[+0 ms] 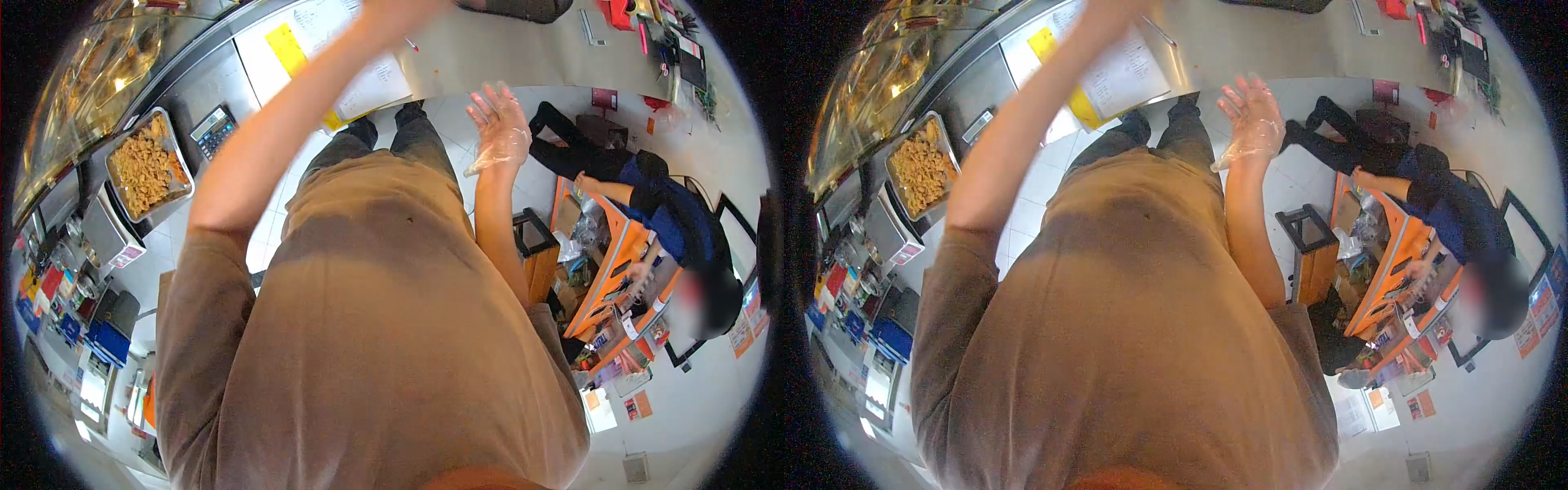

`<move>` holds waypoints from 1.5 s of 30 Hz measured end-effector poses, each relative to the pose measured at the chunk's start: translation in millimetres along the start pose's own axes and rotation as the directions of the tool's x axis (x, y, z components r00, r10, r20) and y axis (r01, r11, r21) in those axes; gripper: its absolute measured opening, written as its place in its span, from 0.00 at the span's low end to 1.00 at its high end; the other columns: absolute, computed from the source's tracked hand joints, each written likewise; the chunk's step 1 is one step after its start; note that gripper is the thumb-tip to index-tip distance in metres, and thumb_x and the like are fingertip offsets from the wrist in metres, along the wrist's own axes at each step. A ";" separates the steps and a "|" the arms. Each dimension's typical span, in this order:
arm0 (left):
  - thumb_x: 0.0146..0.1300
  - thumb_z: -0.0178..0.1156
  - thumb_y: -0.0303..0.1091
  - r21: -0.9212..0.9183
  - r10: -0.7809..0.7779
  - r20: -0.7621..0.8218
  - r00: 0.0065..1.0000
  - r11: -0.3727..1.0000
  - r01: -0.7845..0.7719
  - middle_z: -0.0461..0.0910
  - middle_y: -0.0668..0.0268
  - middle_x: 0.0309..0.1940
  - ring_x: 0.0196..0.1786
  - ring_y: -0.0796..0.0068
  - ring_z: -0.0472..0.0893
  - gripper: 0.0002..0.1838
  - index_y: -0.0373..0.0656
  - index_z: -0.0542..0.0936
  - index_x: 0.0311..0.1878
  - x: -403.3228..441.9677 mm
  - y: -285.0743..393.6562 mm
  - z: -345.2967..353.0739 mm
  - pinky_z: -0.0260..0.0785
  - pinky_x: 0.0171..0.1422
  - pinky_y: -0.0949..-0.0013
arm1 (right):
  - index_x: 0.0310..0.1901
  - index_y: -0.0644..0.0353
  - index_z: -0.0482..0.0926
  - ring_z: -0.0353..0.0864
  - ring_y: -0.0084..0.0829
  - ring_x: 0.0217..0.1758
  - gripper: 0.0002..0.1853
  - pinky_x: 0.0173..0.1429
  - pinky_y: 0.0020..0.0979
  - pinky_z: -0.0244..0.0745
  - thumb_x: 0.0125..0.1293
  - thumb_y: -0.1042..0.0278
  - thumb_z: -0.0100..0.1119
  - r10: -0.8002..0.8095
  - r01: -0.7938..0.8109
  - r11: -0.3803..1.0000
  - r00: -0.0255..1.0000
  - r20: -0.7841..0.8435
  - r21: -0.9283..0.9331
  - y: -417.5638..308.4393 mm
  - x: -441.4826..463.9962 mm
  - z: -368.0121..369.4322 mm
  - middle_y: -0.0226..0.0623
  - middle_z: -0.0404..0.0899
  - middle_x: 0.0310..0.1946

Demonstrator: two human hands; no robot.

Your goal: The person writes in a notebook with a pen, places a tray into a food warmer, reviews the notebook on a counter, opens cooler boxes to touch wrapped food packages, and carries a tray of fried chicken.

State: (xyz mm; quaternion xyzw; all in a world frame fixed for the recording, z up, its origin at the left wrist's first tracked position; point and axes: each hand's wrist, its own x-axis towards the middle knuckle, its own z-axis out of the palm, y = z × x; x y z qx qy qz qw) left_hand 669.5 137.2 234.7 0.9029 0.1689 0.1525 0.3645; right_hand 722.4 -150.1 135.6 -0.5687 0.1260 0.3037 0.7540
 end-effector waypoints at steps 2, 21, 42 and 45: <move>0.66 0.70 0.51 -0.488 0.133 0.161 0.978 0.872 -0.038 0.79 0.60 0.52 0.57 0.59 0.80 0.28 0.40 0.79 0.60 -82.6 28.6 42.4 0.76 0.57 0.56 | 0.66 0.70 0.70 0.83 0.55 0.58 0.24 0.57 0.48 0.85 0.74 0.69 0.62 -0.028 0.031 0.996 0.999 -0.044 0.085 7.3 -3.5 16.2 0.61 0.74 0.63; 0.62 0.73 0.29 -0.443 -0.765 -0.278 0.581 0.639 0.629 0.86 0.66 0.32 0.30 0.78 0.81 0.04 0.42 0.88 0.39 -250.5 -33.5 87.0 0.74 0.37 0.73 | 0.81 0.70 0.53 0.69 0.37 0.75 0.36 0.79 0.35 0.61 0.77 0.68 0.54 0.489 -0.296 0.839 0.778 0.394 -0.457 97.4 -100.2 97.1 0.49 0.68 0.73; 0.77 0.58 0.24 -0.665 -0.696 -0.705 0.133 0.715 0.217 0.76 0.50 0.65 0.65 0.63 0.80 0.21 0.30 0.71 0.70 -329.4 -230.2 1.0 0.75 0.71 0.65 | 0.58 0.62 0.82 0.88 0.40 0.43 0.17 0.54 0.35 0.82 0.69 0.74 0.64 -0.147 0.834 0.226 0.541 0.828 -0.504 100.4 155.4 74.5 0.46 0.86 0.42; 0.72 0.62 0.21 -0.414 -0.567 -0.788 0.242 0.777 0.474 0.64 0.47 0.75 0.69 0.61 0.77 0.34 0.31 0.61 0.77 -301.2 -231.1 22.4 0.75 0.71 0.63 | 0.64 0.59 0.80 0.83 0.27 0.42 0.22 0.45 0.28 0.80 0.68 0.75 0.68 -0.189 0.932 -0.088 0.331 0.924 -0.352 124.7 164.4 86.2 0.35 0.83 0.43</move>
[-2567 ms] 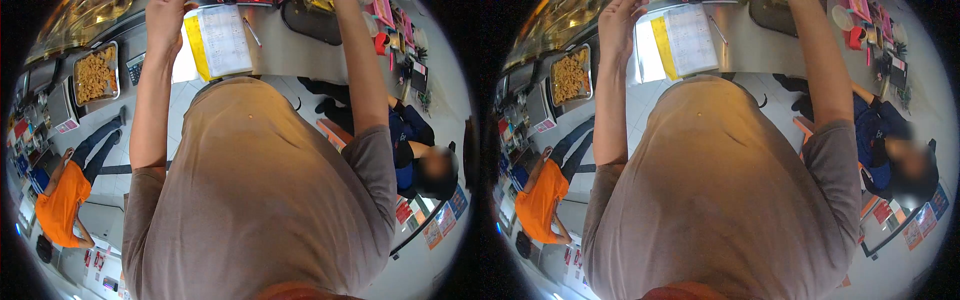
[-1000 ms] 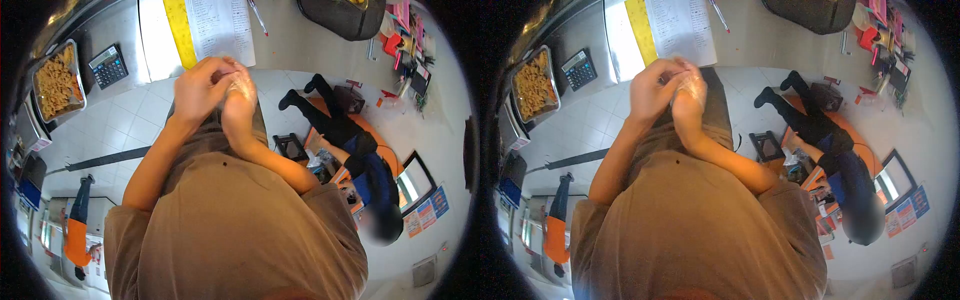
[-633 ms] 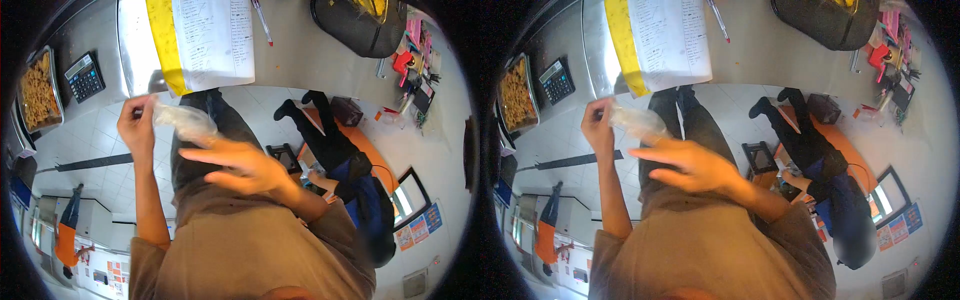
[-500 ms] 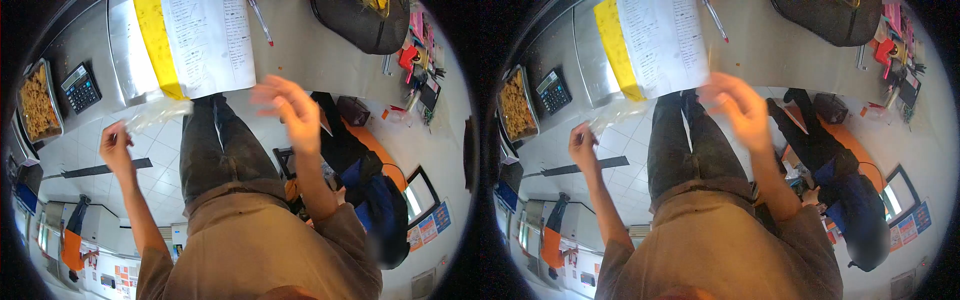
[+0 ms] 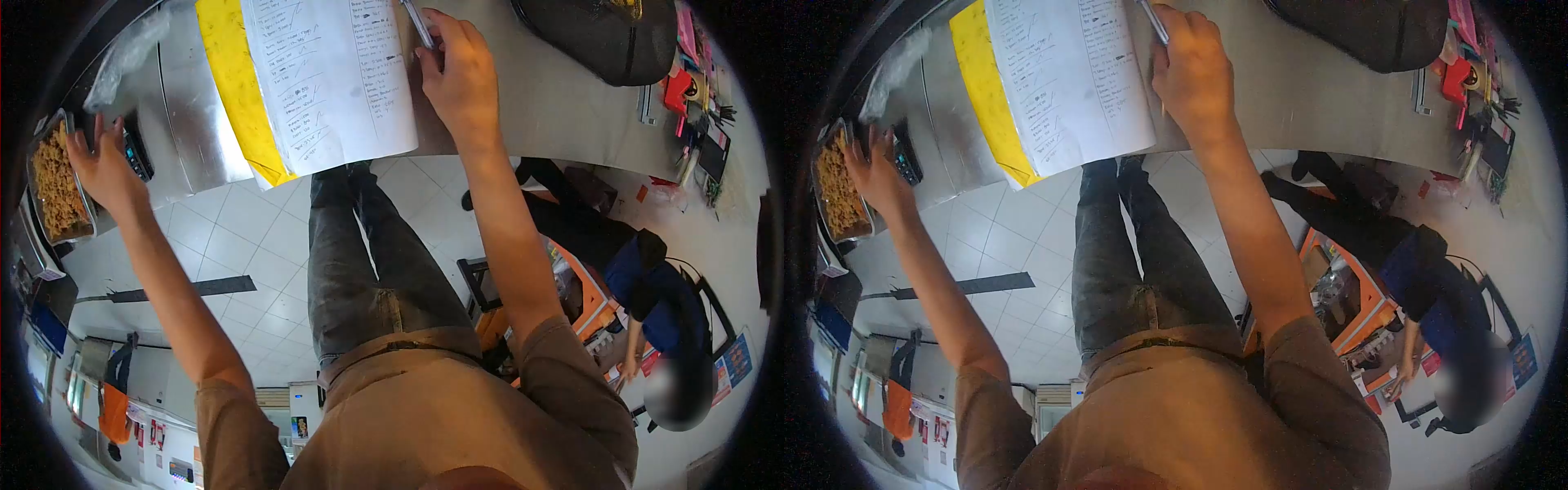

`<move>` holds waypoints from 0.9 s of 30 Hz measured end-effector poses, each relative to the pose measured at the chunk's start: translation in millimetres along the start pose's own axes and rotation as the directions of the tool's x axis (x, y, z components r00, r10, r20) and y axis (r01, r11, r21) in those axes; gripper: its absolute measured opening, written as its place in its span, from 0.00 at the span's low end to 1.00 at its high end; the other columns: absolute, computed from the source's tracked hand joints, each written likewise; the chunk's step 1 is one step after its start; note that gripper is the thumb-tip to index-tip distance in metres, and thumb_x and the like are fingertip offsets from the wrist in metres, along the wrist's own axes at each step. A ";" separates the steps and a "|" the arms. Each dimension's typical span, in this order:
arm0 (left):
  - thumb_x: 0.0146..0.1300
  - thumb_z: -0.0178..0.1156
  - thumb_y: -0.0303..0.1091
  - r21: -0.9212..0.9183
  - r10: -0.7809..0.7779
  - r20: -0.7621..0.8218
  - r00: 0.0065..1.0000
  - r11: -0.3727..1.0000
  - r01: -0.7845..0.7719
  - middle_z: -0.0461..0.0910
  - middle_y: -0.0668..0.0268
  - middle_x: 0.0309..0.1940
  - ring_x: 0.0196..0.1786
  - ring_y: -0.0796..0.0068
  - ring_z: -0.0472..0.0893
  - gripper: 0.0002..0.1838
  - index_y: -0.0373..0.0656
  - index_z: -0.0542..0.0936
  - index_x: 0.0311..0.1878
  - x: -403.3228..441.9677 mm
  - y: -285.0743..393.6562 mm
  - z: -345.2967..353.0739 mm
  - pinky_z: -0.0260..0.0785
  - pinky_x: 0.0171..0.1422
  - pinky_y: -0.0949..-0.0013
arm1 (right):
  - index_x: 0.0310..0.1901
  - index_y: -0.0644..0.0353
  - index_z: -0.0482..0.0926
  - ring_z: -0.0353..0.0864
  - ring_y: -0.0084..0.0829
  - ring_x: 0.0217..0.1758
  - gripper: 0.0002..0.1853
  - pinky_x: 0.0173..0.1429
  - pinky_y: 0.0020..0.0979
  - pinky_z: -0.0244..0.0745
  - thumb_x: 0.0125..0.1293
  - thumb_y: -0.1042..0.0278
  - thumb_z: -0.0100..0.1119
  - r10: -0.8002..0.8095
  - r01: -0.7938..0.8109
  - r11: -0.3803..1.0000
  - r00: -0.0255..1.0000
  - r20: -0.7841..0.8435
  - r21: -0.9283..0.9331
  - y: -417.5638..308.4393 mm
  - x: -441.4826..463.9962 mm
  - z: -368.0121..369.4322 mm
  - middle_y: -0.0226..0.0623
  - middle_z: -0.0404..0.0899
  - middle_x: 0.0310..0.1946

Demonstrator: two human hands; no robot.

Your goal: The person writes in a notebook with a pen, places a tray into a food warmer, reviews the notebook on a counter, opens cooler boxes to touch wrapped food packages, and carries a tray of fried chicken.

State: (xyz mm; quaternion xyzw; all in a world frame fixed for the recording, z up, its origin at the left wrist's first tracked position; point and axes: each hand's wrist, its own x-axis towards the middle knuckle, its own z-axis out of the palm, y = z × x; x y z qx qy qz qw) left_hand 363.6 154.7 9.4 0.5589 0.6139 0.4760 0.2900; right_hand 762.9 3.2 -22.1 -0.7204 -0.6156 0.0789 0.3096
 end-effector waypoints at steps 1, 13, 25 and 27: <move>0.71 0.62 0.21 0.212 0.071 -0.034 0.997 0.975 -0.063 0.63 0.47 0.76 0.69 0.61 0.76 0.35 0.31 0.59 0.78 -14.2 5.7 7.5 0.75 0.70 0.63 | 0.61 0.62 0.80 0.83 0.36 0.47 0.21 0.52 0.33 0.78 0.66 0.79 0.62 0.083 -0.084 0.996 0.996 0.040 0.015 -2.1 1.0 -3.2 0.41 0.83 0.46; 0.68 0.66 0.39 0.098 0.501 0.606 0.617 0.723 -0.684 0.78 0.62 0.66 0.71 0.53 0.71 0.18 0.51 0.84 0.60 -129.3 70.4 152.4 0.58 0.76 0.49 | 0.51 0.63 0.82 0.85 0.23 0.36 0.09 0.39 0.27 0.81 0.71 0.78 0.64 0.485 -0.472 0.471 0.844 0.228 0.746 13.3 -27.4 -51.2 0.35 0.84 0.41; 0.66 0.65 0.62 0.279 0.380 0.678 0.629 0.659 -0.699 0.67 0.62 0.77 0.77 0.52 0.63 0.36 0.56 0.74 0.73 -138.4 54.7 165.4 0.51 0.80 0.45 | 0.41 0.67 0.79 0.89 0.28 0.32 0.07 0.38 0.28 0.85 0.72 0.74 0.66 0.532 -0.189 0.215 0.846 0.048 0.958 -38.6 -16.6 -11.7 0.41 0.87 0.34; 0.66 0.65 0.63 0.294 0.362 0.675 0.642 0.667 -0.685 0.67 0.61 0.77 0.78 0.52 0.63 0.38 0.55 0.73 0.74 -137.8 53.2 161.7 0.51 0.80 0.44 | 0.46 0.69 0.80 0.90 0.28 0.33 0.07 0.38 0.27 0.84 0.73 0.75 0.65 0.574 -0.183 0.252 0.819 0.005 0.950 -54.4 -6.1 5.5 0.42 0.88 0.37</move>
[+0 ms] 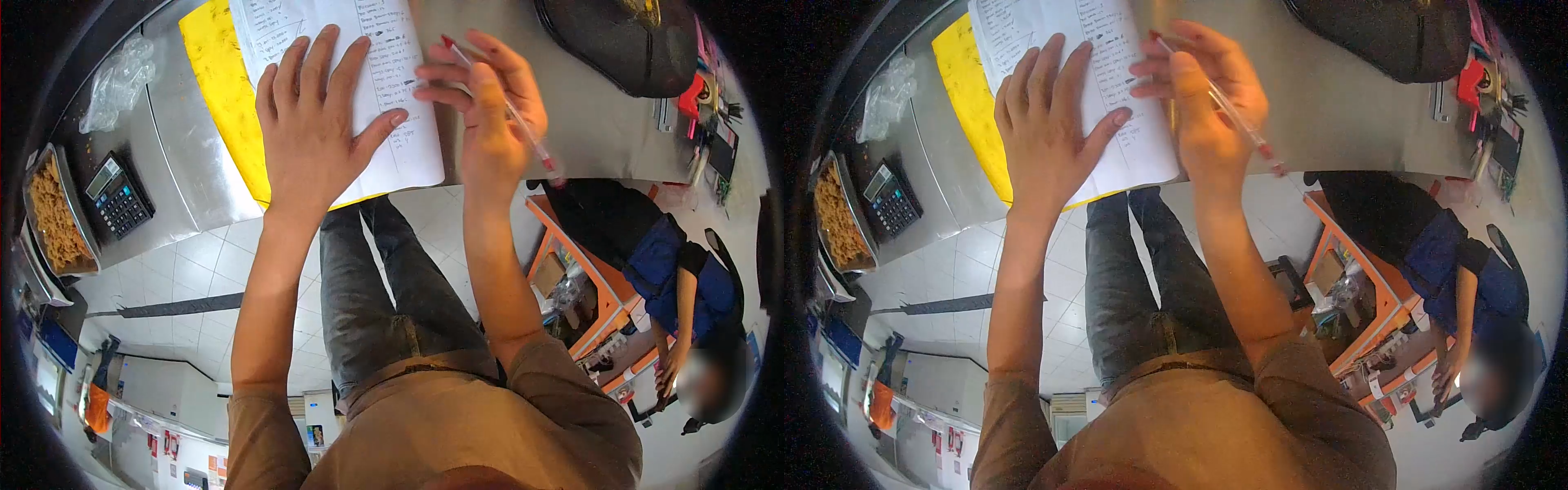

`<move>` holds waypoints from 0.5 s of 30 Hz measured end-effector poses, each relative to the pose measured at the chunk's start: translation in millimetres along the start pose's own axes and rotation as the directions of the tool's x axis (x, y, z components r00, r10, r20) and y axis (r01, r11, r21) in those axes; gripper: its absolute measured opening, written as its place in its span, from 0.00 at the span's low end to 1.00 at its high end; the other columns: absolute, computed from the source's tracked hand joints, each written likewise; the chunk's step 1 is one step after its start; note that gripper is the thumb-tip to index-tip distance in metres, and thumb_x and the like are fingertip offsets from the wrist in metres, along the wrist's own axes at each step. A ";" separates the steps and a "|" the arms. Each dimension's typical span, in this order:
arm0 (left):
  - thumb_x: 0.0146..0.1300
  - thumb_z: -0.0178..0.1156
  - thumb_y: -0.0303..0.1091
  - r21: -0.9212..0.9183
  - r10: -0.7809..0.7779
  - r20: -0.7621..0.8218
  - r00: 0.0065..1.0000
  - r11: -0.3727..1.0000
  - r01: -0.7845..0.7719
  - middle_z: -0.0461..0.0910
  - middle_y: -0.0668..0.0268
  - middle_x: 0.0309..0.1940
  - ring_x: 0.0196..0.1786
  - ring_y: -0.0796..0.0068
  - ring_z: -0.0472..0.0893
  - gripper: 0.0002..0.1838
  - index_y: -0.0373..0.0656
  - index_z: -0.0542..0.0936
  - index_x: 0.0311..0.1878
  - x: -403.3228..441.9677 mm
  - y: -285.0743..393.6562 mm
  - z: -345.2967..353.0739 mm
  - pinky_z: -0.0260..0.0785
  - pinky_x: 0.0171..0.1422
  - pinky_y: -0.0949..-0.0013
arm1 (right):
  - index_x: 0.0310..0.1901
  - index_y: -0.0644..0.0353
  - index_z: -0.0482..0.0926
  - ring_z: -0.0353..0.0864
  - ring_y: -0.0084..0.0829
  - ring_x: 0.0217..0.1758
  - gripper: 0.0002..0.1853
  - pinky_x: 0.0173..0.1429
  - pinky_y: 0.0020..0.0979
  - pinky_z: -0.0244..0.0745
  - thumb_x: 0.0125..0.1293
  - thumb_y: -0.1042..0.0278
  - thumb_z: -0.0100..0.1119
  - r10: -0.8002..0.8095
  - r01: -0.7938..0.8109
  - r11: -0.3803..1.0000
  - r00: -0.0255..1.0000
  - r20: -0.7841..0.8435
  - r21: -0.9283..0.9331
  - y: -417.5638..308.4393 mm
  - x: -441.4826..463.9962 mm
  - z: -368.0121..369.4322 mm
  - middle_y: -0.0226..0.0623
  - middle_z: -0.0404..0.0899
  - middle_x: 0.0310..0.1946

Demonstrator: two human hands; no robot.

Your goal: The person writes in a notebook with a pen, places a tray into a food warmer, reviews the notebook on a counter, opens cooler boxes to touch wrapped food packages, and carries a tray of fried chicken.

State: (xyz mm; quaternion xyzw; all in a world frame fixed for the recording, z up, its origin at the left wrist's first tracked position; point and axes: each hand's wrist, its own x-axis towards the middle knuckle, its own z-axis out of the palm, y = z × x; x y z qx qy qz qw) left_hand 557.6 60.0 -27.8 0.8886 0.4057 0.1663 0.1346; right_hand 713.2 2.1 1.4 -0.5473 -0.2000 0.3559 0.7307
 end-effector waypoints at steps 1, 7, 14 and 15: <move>0.66 0.65 0.63 -0.003 -0.011 0.003 1.000 1.000 0.011 0.66 0.61 0.77 0.79 0.52 0.62 0.38 0.54 0.73 0.74 -1.0 -0.6 -0.6 0.50 0.80 0.44 | 0.48 0.70 0.81 0.90 0.28 0.34 0.08 0.38 0.26 0.84 0.73 0.75 0.65 -0.013 0.013 1.000 0.999 -0.031 -0.014 4.0 0.4 5.9 0.43 0.88 0.38; 0.66 0.64 0.61 0.012 -0.041 0.032 0.999 0.999 0.041 0.65 0.60 0.78 0.80 0.52 0.60 0.38 0.54 0.72 0.75 -4.8 -1.2 -2.9 0.49 0.82 0.43 | 0.50 0.69 0.83 0.91 0.27 0.38 0.10 0.42 0.26 0.85 0.69 0.78 0.67 -0.263 0.335 0.809 0.941 0.213 -0.483 43.4 -5.7 -3.7 0.43 0.89 0.40; 0.67 0.64 0.59 0.021 -0.061 0.049 0.997 0.998 0.060 0.65 0.60 0.78 0.80 0.52 0.60 0.37 0.54 0.71 0.75 -3.1 0.8 -4.4 0.49 0.82 0.43 | 0.43 0.68 0.83 0.89 0.21 0.35 0.07 0.40 0.24 0.83 0.64 0.80 0.69 -0.211 0.222 0.851 0.974 0.078 -0.476 36.5 -1.0 5.5 0.40 0.89 0.32; 0.67 0.64 0.58 0.013 -0.063 0.043 0.997 0.998 0.063 0.66 0.60 0.78 0.80 0.52 0.60 0.37 0.53 0.72 0.74 -2.9 1.1 -4.4 0.49 0.82 0.43 | 0.43 0.68 0.83 0.89 0.21 0.34 0.07 0.40 0.23 0.83 0.64 0.80 0.69 -0.219 0.232 0.838 0.972 0.085 -0.495 35.6 -1.0 4.4 0.40 0.89 0.32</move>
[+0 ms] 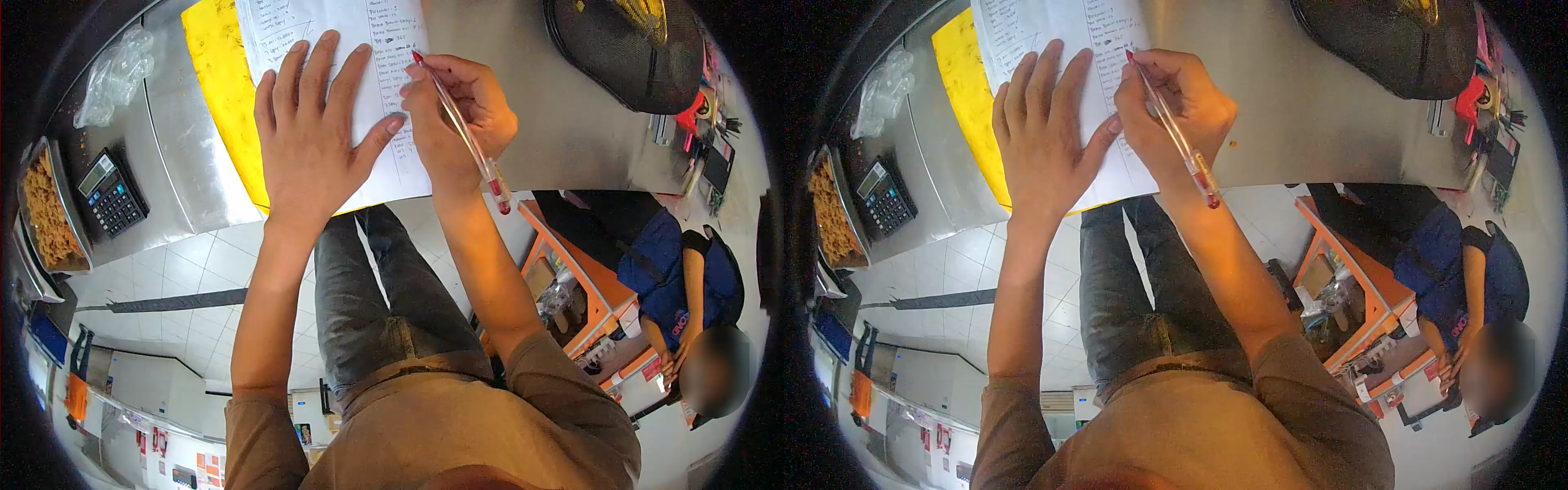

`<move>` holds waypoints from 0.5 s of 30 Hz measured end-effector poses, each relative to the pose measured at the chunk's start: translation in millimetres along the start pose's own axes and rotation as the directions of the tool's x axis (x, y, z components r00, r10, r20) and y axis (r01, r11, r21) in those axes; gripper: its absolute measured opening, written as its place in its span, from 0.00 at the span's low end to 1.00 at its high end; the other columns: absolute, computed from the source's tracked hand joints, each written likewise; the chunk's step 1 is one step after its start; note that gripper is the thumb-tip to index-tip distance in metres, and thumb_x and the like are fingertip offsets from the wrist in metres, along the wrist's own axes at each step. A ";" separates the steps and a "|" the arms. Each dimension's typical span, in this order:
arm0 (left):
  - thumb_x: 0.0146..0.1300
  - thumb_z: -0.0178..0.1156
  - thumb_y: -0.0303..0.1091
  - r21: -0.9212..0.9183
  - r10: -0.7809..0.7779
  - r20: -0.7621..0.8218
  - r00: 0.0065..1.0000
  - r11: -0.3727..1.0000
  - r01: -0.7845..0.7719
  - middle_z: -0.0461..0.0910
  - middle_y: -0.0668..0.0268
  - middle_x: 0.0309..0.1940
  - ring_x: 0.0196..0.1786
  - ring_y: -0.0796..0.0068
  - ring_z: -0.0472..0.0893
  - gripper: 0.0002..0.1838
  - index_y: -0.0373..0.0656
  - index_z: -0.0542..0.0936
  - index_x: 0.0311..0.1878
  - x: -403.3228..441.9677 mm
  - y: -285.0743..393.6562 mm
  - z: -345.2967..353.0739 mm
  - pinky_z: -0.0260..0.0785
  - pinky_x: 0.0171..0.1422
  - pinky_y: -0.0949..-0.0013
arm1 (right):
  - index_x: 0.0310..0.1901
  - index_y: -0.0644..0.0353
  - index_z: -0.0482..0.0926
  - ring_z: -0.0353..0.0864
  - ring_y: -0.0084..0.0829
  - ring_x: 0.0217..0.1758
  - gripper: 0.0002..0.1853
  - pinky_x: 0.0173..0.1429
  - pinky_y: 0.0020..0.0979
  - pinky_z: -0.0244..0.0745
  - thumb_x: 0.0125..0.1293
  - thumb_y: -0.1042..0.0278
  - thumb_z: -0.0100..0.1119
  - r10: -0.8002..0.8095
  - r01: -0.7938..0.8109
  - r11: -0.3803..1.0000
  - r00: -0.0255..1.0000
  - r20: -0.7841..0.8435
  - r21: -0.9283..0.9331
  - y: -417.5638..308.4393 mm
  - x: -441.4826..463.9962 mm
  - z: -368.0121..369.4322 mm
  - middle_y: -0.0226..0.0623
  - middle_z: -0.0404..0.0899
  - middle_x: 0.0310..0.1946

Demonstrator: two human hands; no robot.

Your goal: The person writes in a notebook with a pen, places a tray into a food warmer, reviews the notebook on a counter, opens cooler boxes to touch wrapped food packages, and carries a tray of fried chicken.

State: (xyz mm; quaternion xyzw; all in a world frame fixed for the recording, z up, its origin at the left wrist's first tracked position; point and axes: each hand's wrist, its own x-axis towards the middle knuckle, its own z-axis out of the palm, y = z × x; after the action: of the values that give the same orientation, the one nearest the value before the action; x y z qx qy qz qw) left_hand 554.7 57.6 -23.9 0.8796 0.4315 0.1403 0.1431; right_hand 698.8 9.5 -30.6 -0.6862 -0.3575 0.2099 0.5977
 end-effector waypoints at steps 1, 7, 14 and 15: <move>0.67 0.64 0.58 -0.008 -0.002 -0.006 1.000 1.000 0.002 0.66 0.61 0.78 0.80 0.52 0.61 0.36 0.53 0.72 0.74 0.0 0.5 0.0 0.49 0.82 0.44 | 0.43 0.68 0.83 0.88 0.21 0.34 0.07 0.40 0.23 0.83 0.64 0.80 0.69 -0.011 0.011 1.000 1.000 0.002 -0.023 -0.3 -0.2 -1.8 0.40 0.89 0.31; 0.66 0.68 0.54 -0.092 -0.016 -0.066 0.998 0.996 0.010 0.69 0.60 0.76 0.79 0.53 0.63 0.33 0.49 0.77 0.70 0.2 -0.9 -0.5 0.51 0.80 0.46 | 0.42 0.71 0.81 0.87 0.22 0.29 0.04 0.32 0.21 0.82 0.68 0.83 0.66 -0.089 0.090 0.993 0.996 0.013 -0.079 5.5 -5.9 -5.2 0.42 0.87 0.31; 0.65 0.70 0.36 -0.248 0.048 -0.248 0.968 0.962 -0.111 0.81 0.61 0.60 0.67 0.56 0.74 0.15 0.46 0.86 0.54 -5.2 -19.7 8.0 0.62 0.72 0.51 | 0.44 0.70 0.81 0.86 0.21 0.29 0.05 0.35 0.22 0.81 0.69 0.82 0.66 -0.002 0.007 0.997 0.998 -0.058 0.082 2.1 -6.9 -2.9 0.38 0.86 0.29; 0.65 0.70 0.34 -0.316 -0.012 -0.263 0.965 0.946 -0.074 0.82 0.61 0.55 0.62 0.57 0.76 0.12 0.45 0.86 0.51 -7.2 -19.2 7.7 0.64 0.68 0.54 | 0.44 0.70 0.81 0.86 0.21 0.29 0.05 0.35 0.23 0.84 0.69 0.81 0.66 -0.001 0.004 0.998 0.999 -0.049 0.070 0.9 -6.4 -3.3 0.39 0.86 0.30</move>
State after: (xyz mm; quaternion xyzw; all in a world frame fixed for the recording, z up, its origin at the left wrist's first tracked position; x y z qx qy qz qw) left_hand 539.5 62.1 -39.1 0.8247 0.4038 0.3262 0.2246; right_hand 697.1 2.6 -31.8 -0.6694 -0.3363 0.2047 0.6300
